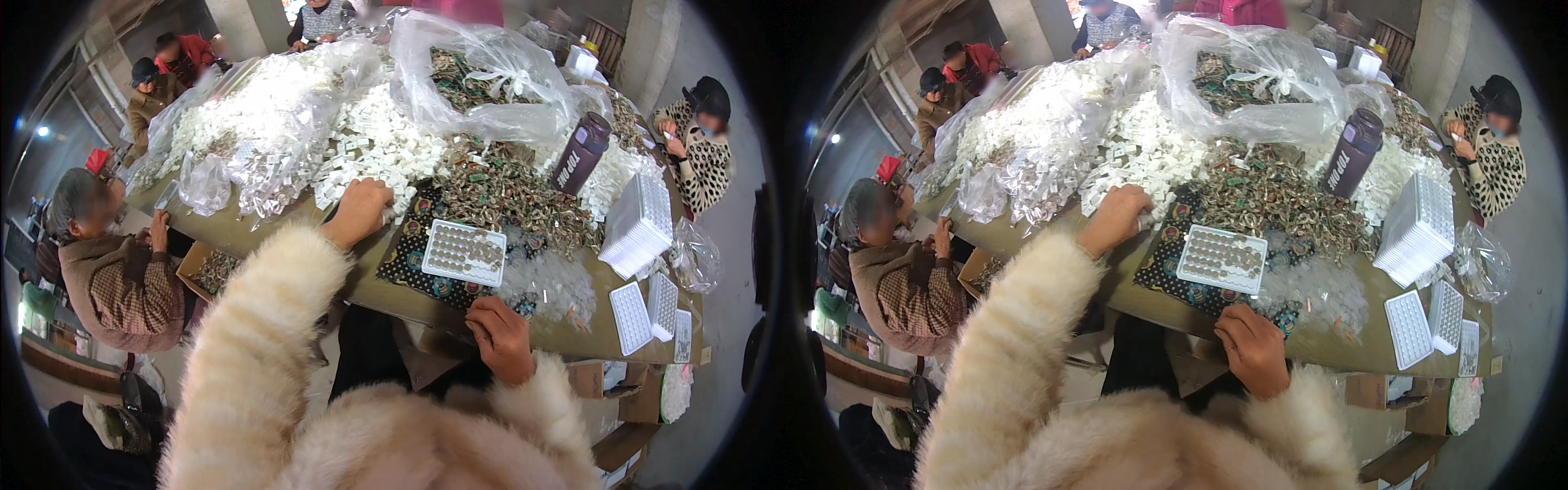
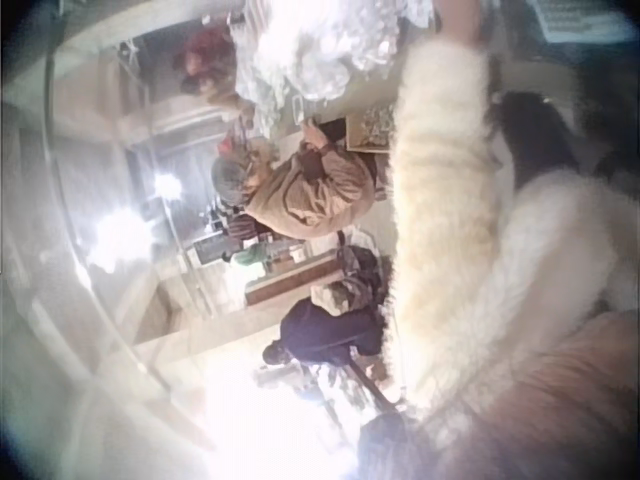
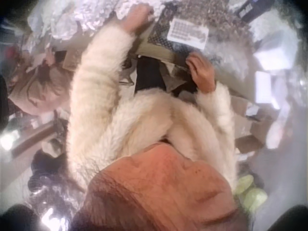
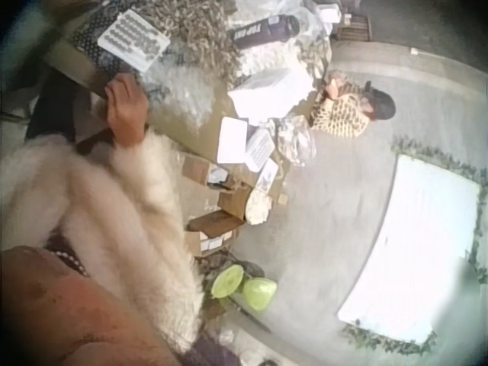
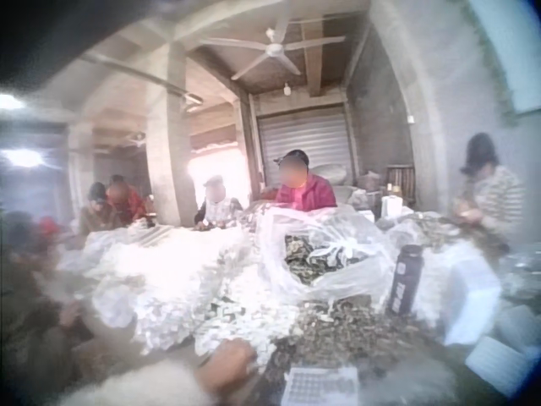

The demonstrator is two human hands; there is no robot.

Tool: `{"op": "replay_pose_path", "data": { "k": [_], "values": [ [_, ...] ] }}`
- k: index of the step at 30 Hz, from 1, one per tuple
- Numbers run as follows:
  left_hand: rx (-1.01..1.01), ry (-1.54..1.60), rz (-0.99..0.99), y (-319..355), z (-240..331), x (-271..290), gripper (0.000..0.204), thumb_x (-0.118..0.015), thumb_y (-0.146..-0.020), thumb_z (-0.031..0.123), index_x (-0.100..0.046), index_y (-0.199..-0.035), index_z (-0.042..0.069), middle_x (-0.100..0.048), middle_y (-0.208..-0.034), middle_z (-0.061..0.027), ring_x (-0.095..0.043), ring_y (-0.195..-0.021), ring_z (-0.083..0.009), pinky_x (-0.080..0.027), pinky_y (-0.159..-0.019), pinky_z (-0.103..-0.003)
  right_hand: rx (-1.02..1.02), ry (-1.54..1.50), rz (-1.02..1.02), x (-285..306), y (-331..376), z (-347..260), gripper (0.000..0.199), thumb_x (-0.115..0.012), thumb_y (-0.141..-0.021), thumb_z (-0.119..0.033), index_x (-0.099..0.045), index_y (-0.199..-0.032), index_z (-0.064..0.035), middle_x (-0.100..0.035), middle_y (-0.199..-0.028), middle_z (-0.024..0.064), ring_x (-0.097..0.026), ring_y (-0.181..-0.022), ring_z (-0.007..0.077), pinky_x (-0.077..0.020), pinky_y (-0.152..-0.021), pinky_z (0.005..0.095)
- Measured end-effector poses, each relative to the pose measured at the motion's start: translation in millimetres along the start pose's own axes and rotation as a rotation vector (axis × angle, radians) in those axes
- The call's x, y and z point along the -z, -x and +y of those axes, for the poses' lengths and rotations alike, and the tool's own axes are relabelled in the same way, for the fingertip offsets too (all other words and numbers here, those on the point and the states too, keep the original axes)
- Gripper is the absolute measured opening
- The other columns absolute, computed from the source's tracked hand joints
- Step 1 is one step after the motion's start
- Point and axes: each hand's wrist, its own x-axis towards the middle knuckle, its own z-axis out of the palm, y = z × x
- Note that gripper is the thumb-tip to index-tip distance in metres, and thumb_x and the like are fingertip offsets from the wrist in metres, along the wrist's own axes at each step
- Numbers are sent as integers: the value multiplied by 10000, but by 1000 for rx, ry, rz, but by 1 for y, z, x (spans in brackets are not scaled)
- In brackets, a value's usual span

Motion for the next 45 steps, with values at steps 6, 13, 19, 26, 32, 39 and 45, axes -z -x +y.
{"op": "replay_pose_path", "data": {
  "k": [6,13,19,26,32,39,45],
  "values": [
    [147,243,259,-4,5,19,124,-664,-835,22,-663,-958,34,-649,-883,-173,-641,-807,-371,-507,-706,-432,-49,-2,-15,-4,-1,3,141,-707,-796,5,-638,-913,-33,-632,-946,104,-645,-768,315,-520,-657,391],
    [-55,477,143,23,92,32,130,-630,-882,15,-636,-1010,35,-631,-906,-170,-628,-844,-384,-495,-732,-415,-352,-98,55,-15,-17,6,229,-673,-846,-23,-605,-1063,-48,-604,-1023,120,-635,-819,370,-512,-693,435],
    [-12,849,176,42,149,17,118,-603,-918,-5,-613,-1036,-8,-612,-914,-126,-611,-817,-261,-491,-751,-323,-334,32,107,-20,-23,12,232,-663,-842,64,-615,-1061,1,-589,-949,131,-639,-811,280,-514,-710,349],
    [363,1492,136,52,170,5,104,-568,-992,31,-628,-1068,-8,-649,-1014,-46,-606,-827,-103,-505,-770,-258,-317,-199,62,-8,-19,16,242,-693,-818,79,-613,-1032,0,-602,-944,120,-645,-756,251,-523,-683,323],
    [598,2077,55,53,189,1,176,-609,-977,38,-641,-1142,-13,-687,-1001,-58,-639,-860,-117,-521,-791,-252,-208,-25,180,-9,-21,3,259,-709,-821,-55,-611,-1060,-67,-584,-921,116,-639,-756,310,-503,-626,403],
    [410,1645,58,55,185,-5,247,-529,-1011,54,-642,-1218,-17,-691,-1040,-59,-612,-859,-93,-508,-775,-241,-101,225,-28,35,-19,37,211,-713,-795,-112,-647,-985,-48,-604,-809,141,-627,-727,324,-506,-625,416],
    [424,1564,32,60,191,-4,256,-557,-1022,175,-648,-1173,-12,-684,-978,-53,-574,-745,-77,-473,-683,-233,-670,927,-187,108,-42,123,302,-751,-840,-307,-704,-895,-13,-688,-825,185,-678,-756,380,-525,-659,477]
  ]
}}
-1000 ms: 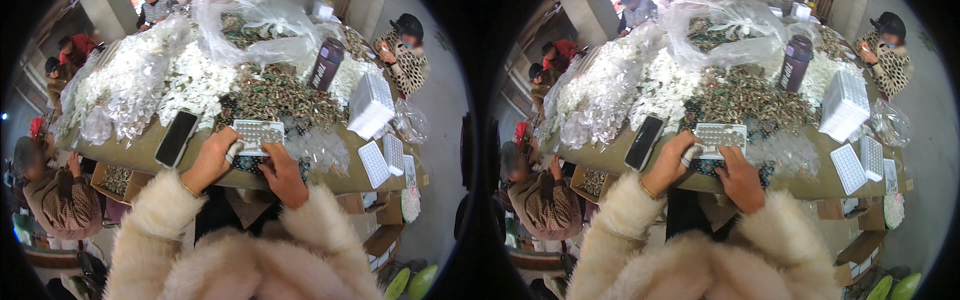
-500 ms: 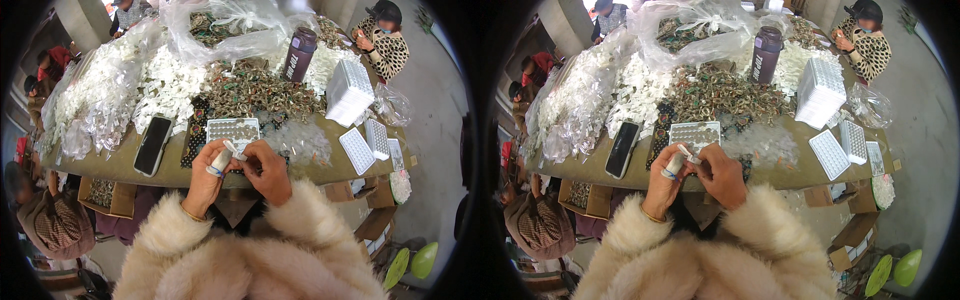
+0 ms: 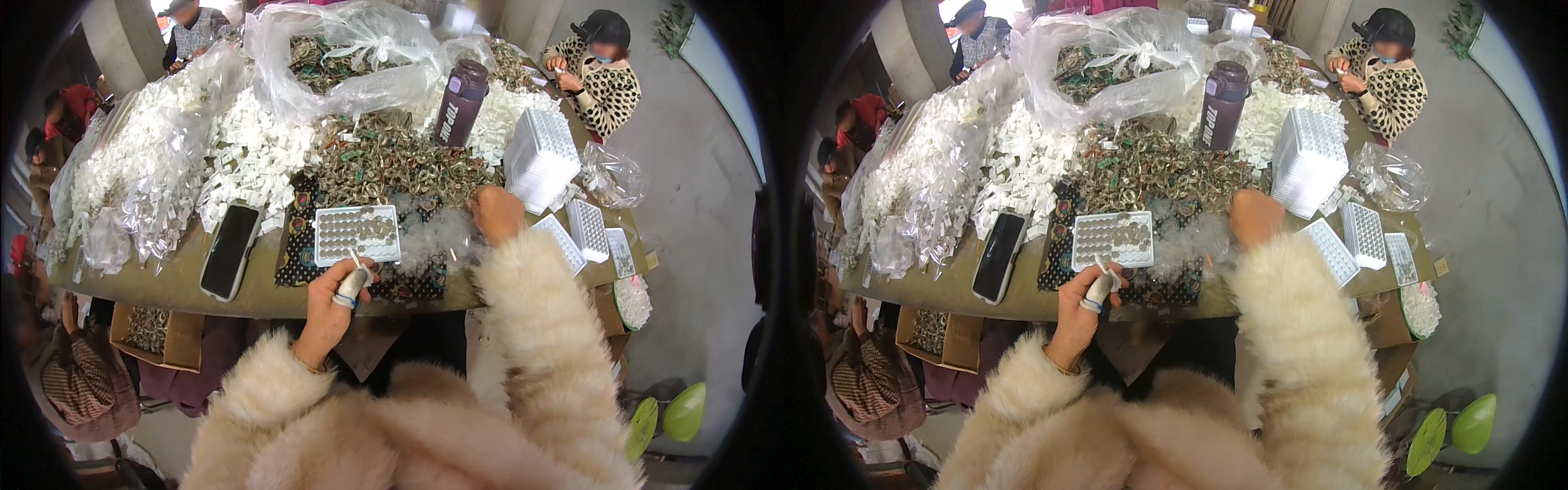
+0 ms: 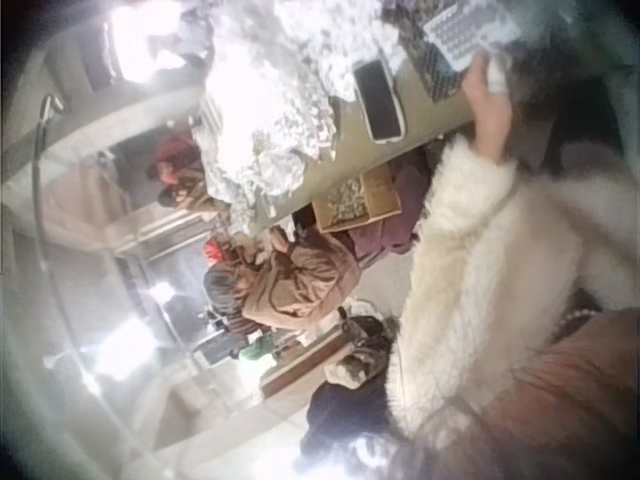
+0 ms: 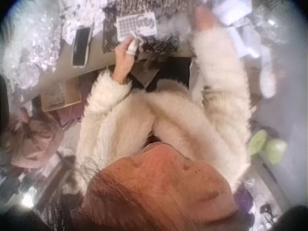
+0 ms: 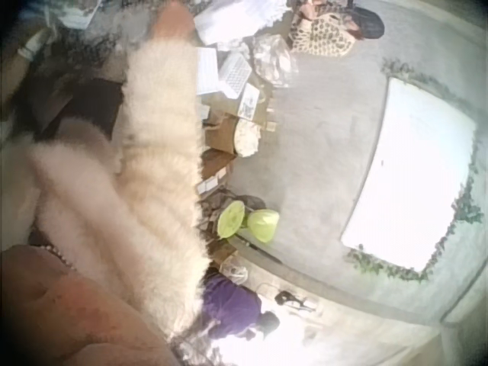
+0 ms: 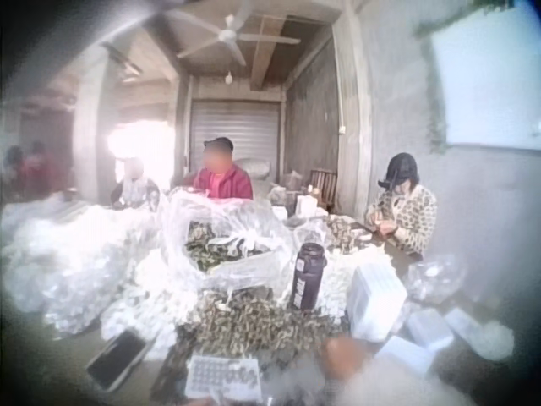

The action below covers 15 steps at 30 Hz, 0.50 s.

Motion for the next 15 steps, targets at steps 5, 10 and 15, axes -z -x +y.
{"op": "replay_pose_path", "data": {
  "k": [5,10,15],
  "values": [
    [12,5,-4,1,1,-3,252,-571,-1018,180,-650,-1167,-6,-695,-978,-50,-567,-728,-62,-470,-669,-222,-157,-14,-120,-11,-23,8,381,-749,-845,-399,-719,-943,-32,-722,-908,185,-705,-842,373,-547,-706,486],
    [26,30,-10,1,4,1,255,-584,-1013,191,-658,-1165,0,-702,-993,-49,-568,-702,-56,-469,-640,-216,-98,-323,79,-10,-27,7,266,-744,-800,-274,-678,-885,-30,-695,-815,198,-686,-791,378,-524,-682,471],
    [29,37,-19,0,7,-1,259,-592,-1009,217,-660,-1148,9,-700,-1011,-56,-579,-680,-77,-480,-633,-228,-37,-491,277,-7,-26,1,174,-700,-780,-183,-646,-868,-44,-680,-767,191,-673,-754,381,-516,-666,460]
  ]
}}
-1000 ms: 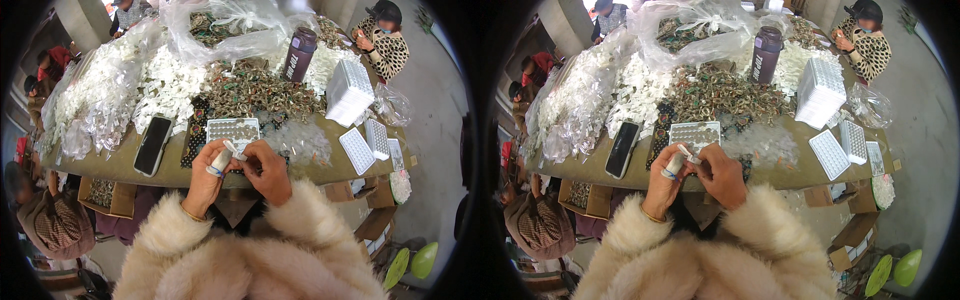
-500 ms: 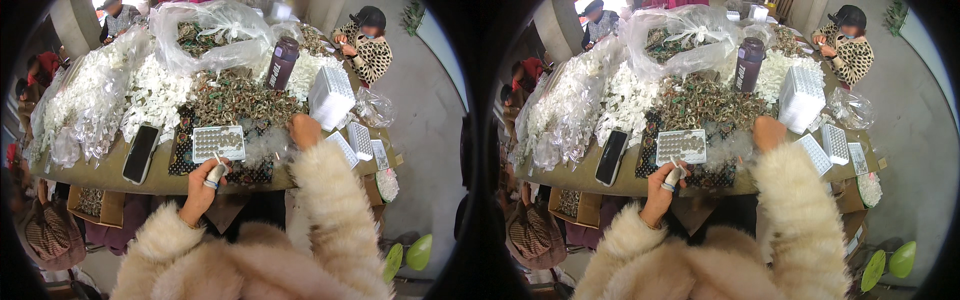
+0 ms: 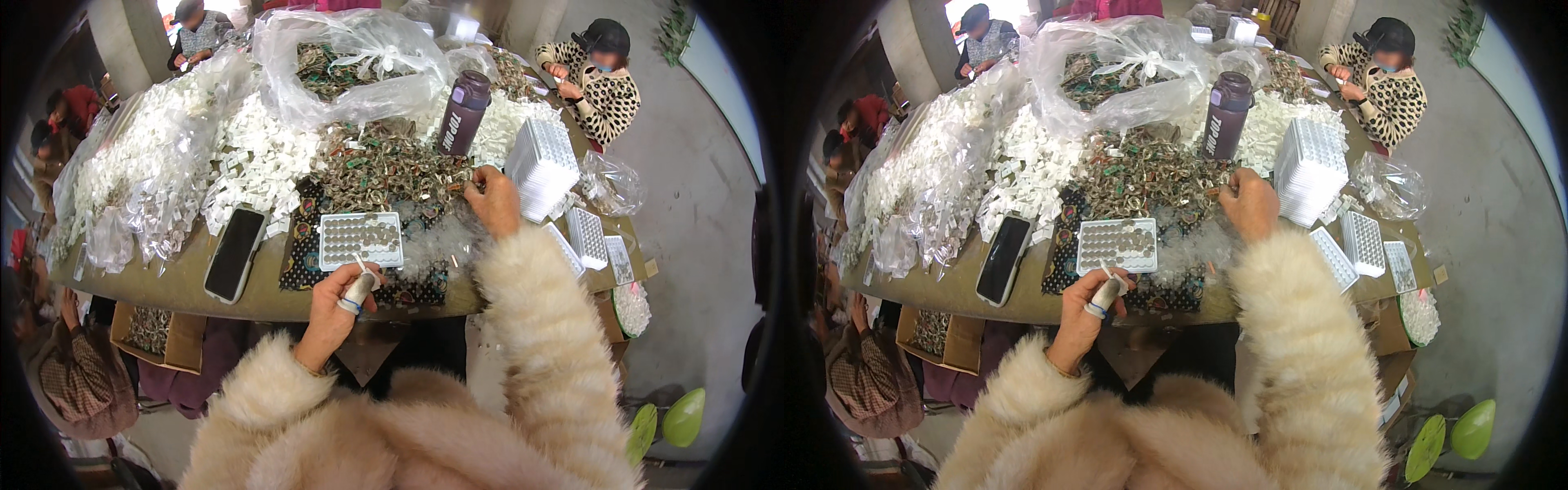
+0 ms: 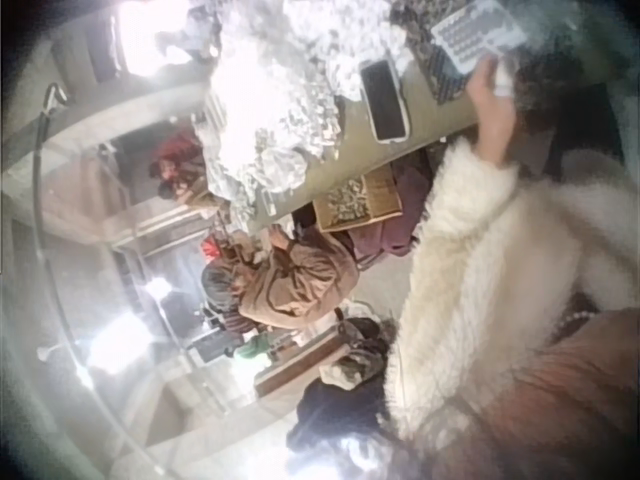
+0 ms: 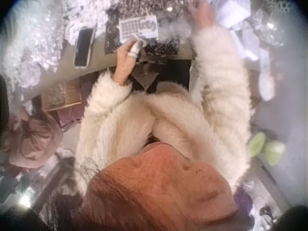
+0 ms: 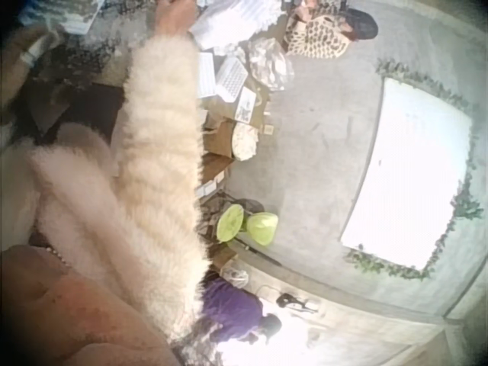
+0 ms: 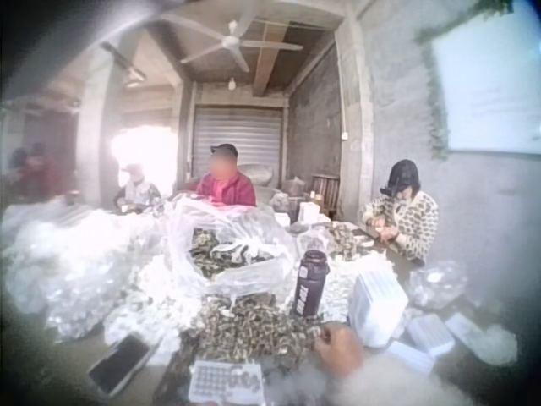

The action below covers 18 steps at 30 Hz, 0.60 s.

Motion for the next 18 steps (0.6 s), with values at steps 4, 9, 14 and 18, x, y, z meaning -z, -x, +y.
{"op": "replay_pose_path", "data": {
  "k": [4,9,14,18],
  "values": [
    [10,97,-63,0,4,-1,292,-577,-1017,239,-627,-1196,13,-688,-1066,-75,-606,-697,-108,-494,-644,-243,90,-31,18,-7,9,-10,132,-684,-804,-158,-641,-872,-54,-682,-768,189,-673,-744,384,-517,-662,475],
    [228,370,-83,-1,9,0,314,-557,-1027,242,-586,-1254,27,-668,-1107,-71,-627,-776,-139,-502,-642,-268,164,233,-46,-8,17,-26,146,-700,-830,-145,-650,-940,-63,-673,-765,177,-676,-753,361,-521,-664,466],
    [287,488,-118,-1,16,-4,272,-578,-1016,242,-602,-1212,54,-646,-1049,-27,-610,-854,-123,-499,-648,-292,290,-49,90,5,22,-55,99,-697,-847,-19,-655,-937,-12,-669,-899,159,-662,-788,295,-501,-667,380],
    [332,503,-87,-7,20,-6,233,-595,-1008,226,-620,-1168,60,-610,-940,1,-598,-845,-105,-497,-645,-295,317,-419,25,10,43,-88,118,-708,-832,-4,-661,-939,9,-659,-934,131,-645,-787,262,-509,-692,343]
  ]
}}
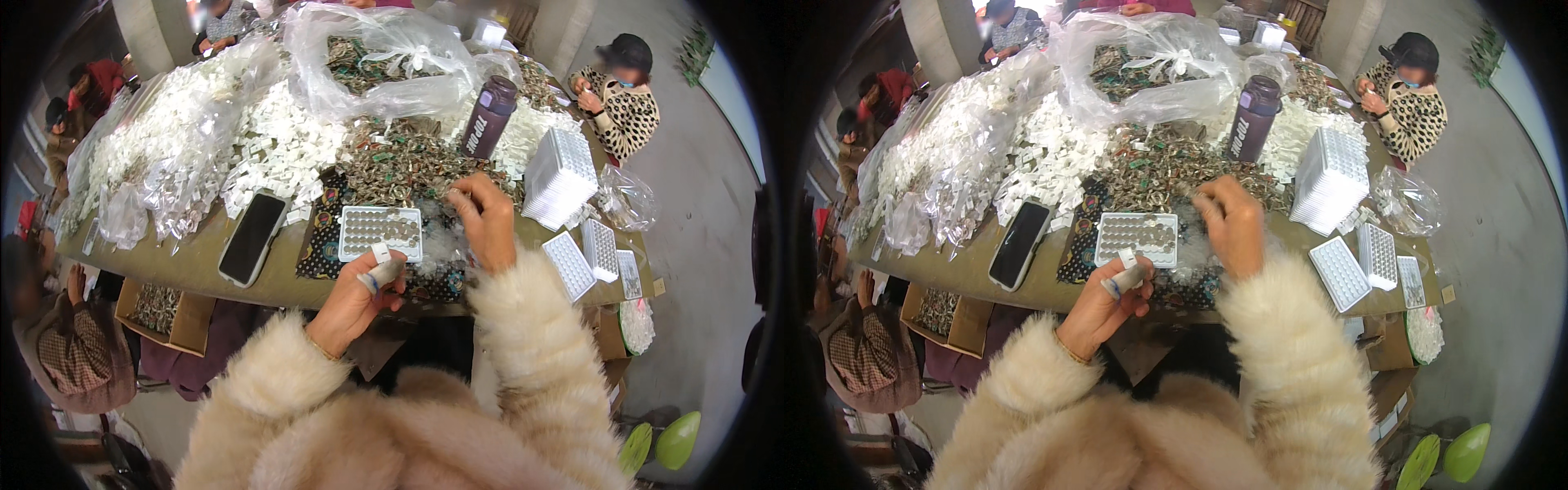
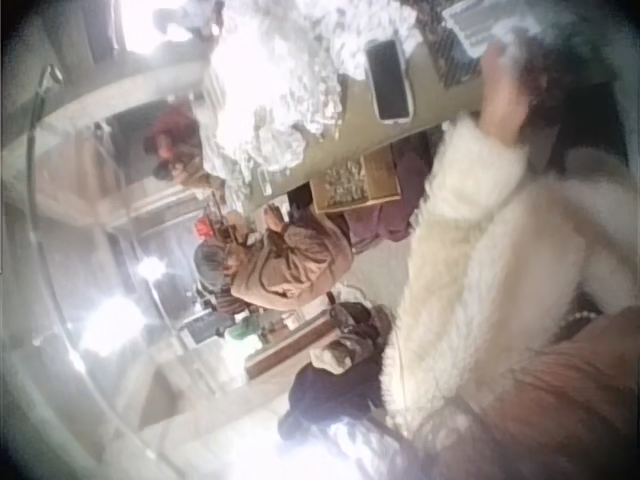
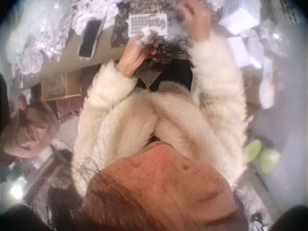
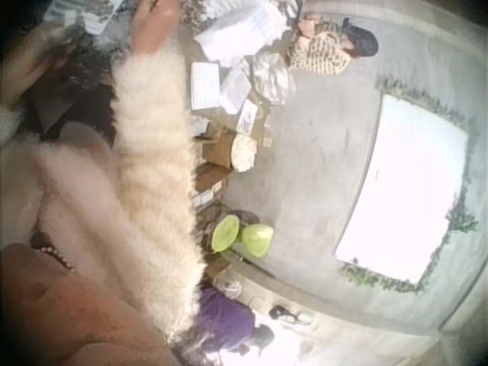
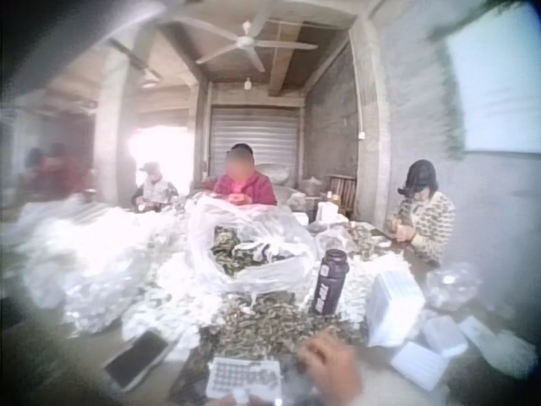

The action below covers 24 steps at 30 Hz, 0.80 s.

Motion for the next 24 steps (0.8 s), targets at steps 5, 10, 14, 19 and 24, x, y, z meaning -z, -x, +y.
{"op": "replay_pose_path", "data": {
  "k": [5,10,14,19,24],
  "values": [
    [-23,157,116,-6,3,2,224,-595,-1008,223,-644,-1135,46,-654,-959,-16,-593,-773,-104,-480,-616,-285,212,-81,-120,-22,44,-33,162,-713,-830,-15,-670,-985,0,-675,-958,122,-678,-827,255,-532,-718,344],
    [39,122,169,-10,3,5,226,-587,-1009,192,-647,-1144,21,-685,-964,-65,-568,-669,-115,-444,-564,-284,49,121,-77,-35,57,-21,128,-709,-856,-40,-657,-968,-9,-683,-873,142,-693,-721,241,-529,-622,338],
    [38,89,184,-11,-2,6,164,-599,-994,146,-649,-1093,25,-680,-945,-68,-561,-656,-118,-437,-555,-284,-431,-117,-77,-4,13,10,88,-653,-931,-80,-633,-955,2,-696,-839,93,-679,-668,178,-520,-562,294],
    [2,80,128,-15,-6,6,113,-651,-960,156,-640,-1021,62,-628,-892,-24,-553,-688,-112,-419,-600,-277,-269,-529,332,34,-24,30,69,-599,-956,-57,-623,-938,5,-693,-860,91,-698,-781,172,-537,-623,268],
    [0,52,99,-15,-8,3,130,-664,-952,163,-646,-1014,50,-568,-827,0,-521,-673,-101,-411,-591,-277,-612,50,-361,29,-16,55,68,-571,-980,-29,-609,-947,16,-705,-910,119,-705,-864,171,-564,-709,267]
  ]
}}
